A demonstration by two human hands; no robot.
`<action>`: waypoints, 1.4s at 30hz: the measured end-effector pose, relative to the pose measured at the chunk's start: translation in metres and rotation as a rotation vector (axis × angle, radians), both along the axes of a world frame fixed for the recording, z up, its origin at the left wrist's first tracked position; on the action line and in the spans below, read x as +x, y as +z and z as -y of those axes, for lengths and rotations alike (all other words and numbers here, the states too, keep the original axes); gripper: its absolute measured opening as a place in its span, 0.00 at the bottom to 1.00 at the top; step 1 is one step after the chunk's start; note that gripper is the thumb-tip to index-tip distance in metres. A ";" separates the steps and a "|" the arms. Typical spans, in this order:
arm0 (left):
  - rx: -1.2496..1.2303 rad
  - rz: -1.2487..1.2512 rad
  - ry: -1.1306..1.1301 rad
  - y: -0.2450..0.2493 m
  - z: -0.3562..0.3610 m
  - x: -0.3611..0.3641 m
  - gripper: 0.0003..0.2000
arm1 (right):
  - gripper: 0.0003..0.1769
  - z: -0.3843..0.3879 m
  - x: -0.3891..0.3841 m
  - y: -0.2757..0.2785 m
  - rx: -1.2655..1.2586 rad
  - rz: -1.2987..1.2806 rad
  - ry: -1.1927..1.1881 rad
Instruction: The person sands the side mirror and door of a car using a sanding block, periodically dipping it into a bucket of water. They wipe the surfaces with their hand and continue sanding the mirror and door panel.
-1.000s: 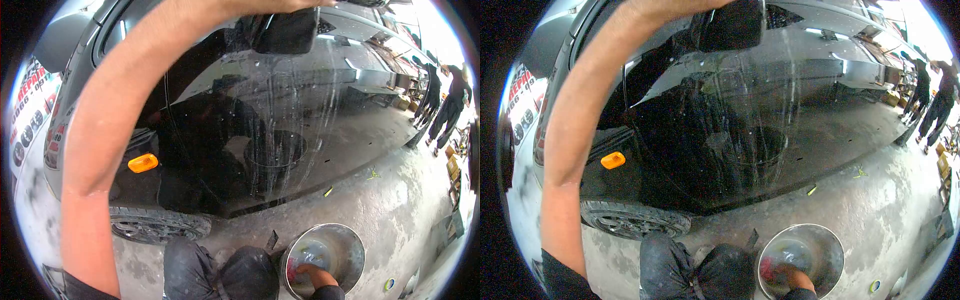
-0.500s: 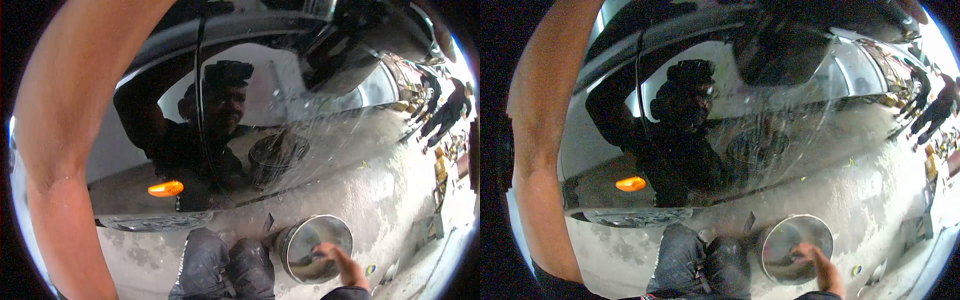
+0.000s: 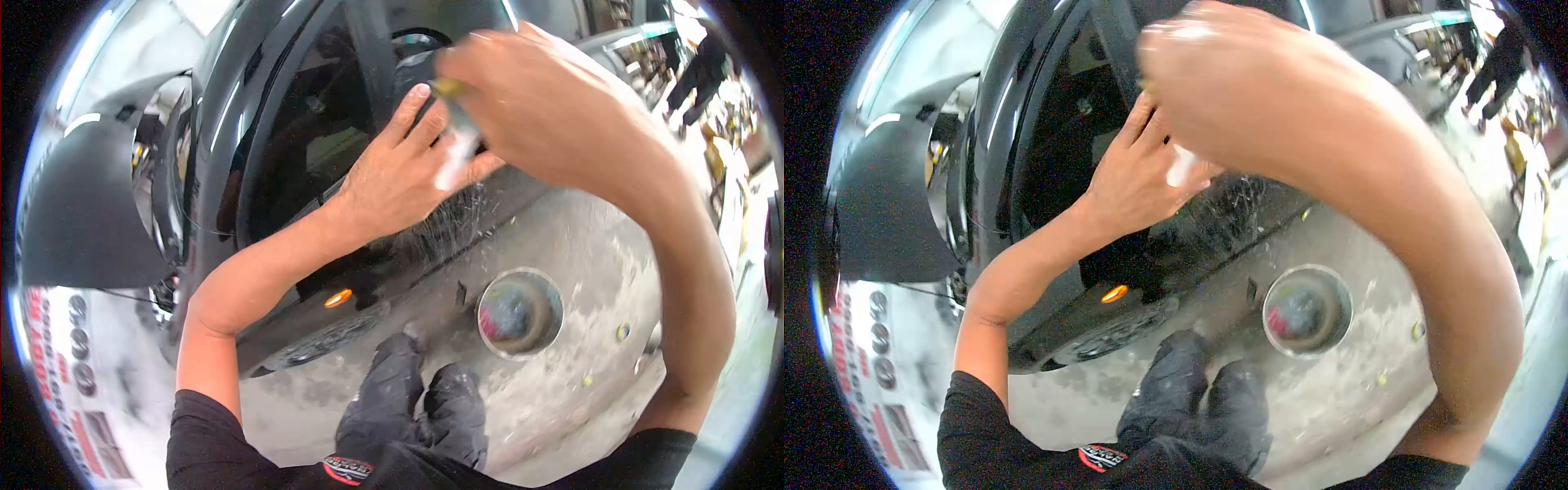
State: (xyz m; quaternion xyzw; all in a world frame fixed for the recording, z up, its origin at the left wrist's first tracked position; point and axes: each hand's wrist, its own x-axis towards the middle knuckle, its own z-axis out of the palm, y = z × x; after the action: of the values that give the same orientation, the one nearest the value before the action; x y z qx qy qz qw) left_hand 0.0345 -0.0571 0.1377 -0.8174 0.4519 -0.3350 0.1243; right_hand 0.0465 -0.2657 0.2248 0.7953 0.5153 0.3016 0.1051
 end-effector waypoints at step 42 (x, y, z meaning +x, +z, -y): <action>-0.983 -0.747 0.268 0.029 -0.011 0.053 0.44 | 0.30 -0.110 -0.037 -0.253 1.942 -0.808 -0.458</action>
State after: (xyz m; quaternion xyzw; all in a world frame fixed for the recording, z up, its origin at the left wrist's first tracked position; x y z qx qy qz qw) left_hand 0.0871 -0.0459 0.1666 -0.8903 0.1515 -0.1771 -0.3911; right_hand 0.0099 -0.1558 -0.0282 0.6570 -0.1090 0.2697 -0.6955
